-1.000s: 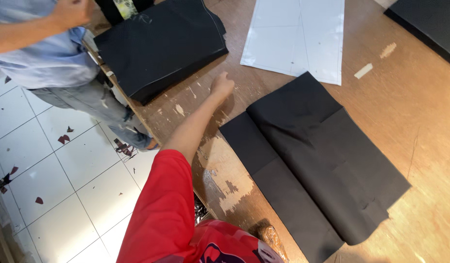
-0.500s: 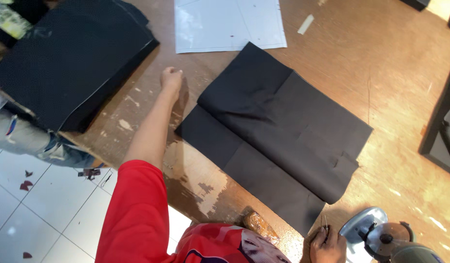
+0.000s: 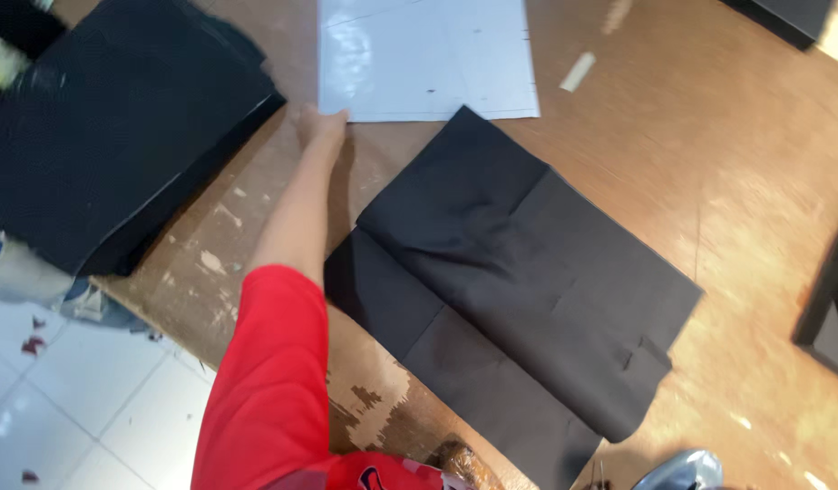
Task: The person uses a rotary cutter to cut a large piece of black fabric on a wooden worktable. They repeatedly fold and reposition the fabric while cutting along straight lines, then hand a cut section to a coworker at the end.
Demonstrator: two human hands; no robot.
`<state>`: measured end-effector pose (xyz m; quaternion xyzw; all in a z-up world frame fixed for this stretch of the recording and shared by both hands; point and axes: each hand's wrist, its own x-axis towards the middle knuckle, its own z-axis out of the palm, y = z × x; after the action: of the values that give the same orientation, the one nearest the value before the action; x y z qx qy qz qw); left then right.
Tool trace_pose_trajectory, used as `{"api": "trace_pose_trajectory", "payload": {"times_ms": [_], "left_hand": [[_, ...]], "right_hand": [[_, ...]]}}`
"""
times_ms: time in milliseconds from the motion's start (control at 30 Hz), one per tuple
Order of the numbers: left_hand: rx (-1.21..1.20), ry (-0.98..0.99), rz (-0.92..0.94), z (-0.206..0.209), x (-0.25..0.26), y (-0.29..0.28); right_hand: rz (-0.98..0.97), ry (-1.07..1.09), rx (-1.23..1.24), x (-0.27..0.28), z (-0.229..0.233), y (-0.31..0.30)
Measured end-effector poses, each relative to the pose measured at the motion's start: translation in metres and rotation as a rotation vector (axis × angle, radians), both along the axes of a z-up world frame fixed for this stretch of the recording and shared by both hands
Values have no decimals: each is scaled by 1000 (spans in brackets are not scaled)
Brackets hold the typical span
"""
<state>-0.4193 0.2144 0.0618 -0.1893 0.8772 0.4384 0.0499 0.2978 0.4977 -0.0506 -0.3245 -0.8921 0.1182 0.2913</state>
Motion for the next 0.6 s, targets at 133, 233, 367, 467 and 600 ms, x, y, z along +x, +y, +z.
{"api": "trace_pose_trajectory", "payload": {"times_ms": [133, 233, 367, 467, 600], "left_hand": [[-303, -103, -12, 12, -12, 29], [-351, -168, 9, 6, -15, 36], [-346, -156, 48, 10, -27, 30], [-170, -132, 42, 8, -30, 32], [385, -60, 154, 10, -45, 35]], "right_hand": [[-30, 11, 5, 3, -1, -4], [-105, 1, -3, 32, -2, -31], [-136, 1, 4, 40, -4, -30], [-77, -123, 53, 48, -1, -27], [-203, -175, -17, 51, 6, -39]]}}
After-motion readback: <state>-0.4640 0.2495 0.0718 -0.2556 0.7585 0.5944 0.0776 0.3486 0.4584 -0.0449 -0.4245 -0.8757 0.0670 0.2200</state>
